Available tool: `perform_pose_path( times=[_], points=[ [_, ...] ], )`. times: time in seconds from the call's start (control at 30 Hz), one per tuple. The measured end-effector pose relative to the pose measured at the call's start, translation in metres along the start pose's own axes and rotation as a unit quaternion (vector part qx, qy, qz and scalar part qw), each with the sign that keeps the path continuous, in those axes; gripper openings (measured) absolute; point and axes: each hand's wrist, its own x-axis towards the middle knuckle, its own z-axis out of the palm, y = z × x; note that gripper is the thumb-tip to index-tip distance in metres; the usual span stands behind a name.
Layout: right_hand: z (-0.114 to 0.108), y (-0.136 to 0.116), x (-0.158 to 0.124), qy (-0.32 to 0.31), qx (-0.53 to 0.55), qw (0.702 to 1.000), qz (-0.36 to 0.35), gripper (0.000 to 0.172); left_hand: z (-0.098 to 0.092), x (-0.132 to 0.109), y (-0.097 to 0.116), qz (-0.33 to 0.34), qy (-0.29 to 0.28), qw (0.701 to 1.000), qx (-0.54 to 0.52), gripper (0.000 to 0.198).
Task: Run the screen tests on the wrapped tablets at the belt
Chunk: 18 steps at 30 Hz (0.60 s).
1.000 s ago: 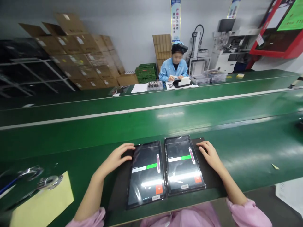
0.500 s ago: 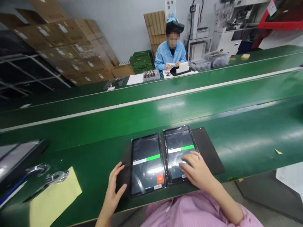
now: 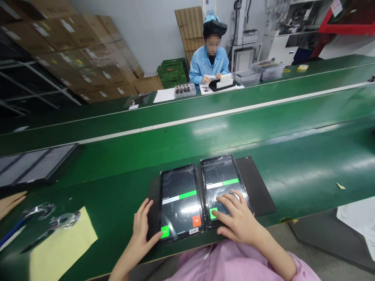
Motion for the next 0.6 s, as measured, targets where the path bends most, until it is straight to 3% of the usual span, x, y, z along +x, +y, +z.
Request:
perform_pose_path(
  times=[0.13,0.2,0.27,0.37,0.43,0.53,0.6],
  points=[
    [-0.006,0.008,0.011,-0.041,-0.015,0.999,-0.019,0.039,-0.028,0.028,0.003,0.002,-0.080,0.996,-0.032,0.067],
    [-0.016,0.029,0.022,-0.030,-0.025,0.999,-0.010,0.041,-0.039,0.059,0.018,0.044,-0.120,0.992,0.008,0.068],
    [-0.028,0.064,0.034,0.014,-0.041,0.997,0.064,0.042,-0.042,0.098,0.041,0.098,-0.157,0.982,0.044,0.070],
    [-0.039,0.120,0.051,0.081,-0.025,0.968,0.237,0.038,-0.030,0.155,0.077,0.148,-0.196,0.966,0.082,0.068],
    [-0.041,0.144,0.059,0.105,0.025,0.949,0.296,0.032,-0.017,0.181,0.096,0.158,-0.203,0.961,0.106,0.061],
    [-0.039,0.151,0.066,0.133,0.052,0.940,0.309,0.030,0.001,0.193,0.102,0.180,-0.192,0.956,0.132,0.051],
    [-0.037,0.143,0.069,0.147,0.042,0.936,0.318,0.026,0.011,0.195,0.086,0.201,-0.183,0.951,0.150,0.054]
  ],
)
